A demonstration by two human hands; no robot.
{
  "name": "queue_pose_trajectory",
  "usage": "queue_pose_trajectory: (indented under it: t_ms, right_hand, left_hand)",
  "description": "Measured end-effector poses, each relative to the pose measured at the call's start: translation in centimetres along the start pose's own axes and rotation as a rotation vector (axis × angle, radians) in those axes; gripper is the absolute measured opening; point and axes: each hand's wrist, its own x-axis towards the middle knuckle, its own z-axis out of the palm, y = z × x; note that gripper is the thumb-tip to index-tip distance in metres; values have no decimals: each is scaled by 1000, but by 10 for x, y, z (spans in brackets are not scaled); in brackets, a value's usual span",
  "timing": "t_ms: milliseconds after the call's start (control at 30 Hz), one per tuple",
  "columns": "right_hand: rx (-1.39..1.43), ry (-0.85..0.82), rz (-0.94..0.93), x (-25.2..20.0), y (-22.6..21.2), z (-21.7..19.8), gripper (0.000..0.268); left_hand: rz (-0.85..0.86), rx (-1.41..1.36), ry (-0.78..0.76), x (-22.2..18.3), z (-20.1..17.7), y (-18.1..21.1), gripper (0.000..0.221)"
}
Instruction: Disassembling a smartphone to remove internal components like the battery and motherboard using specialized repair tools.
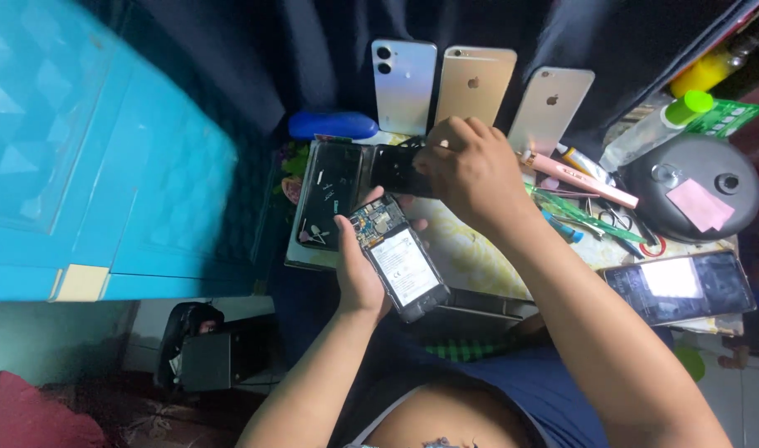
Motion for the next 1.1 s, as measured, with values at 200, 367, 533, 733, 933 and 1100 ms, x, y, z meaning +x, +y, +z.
queue_pose_trajectory:
  t_ms: [200,367,533,733,933,1100]
  right_hand:
    - [-34,49,-136,4,11,31,14]
    - [49,95,55,-15,-13,-15,6]
    - [398,165,290,-72,-35,-40,8]
    - [737,127,512,-117,-37,-40,8]
    - [731,205,408,-104,-35,-45,26]
    - [707,260,342,-80,-46,-50,28]
  left_hand:
    - [-8,-102,-86,4,-9,-4,70]
    - [-19,-37,-87,5,-5,-4,73]
    - [2,-123,-224,11,5,-15,75]
    - [52,-288,-377,32,12,-50,71]
    - [23,-286,-437,36,16,-58,71]
    - [43,-151,-434,36,20,-49,67]
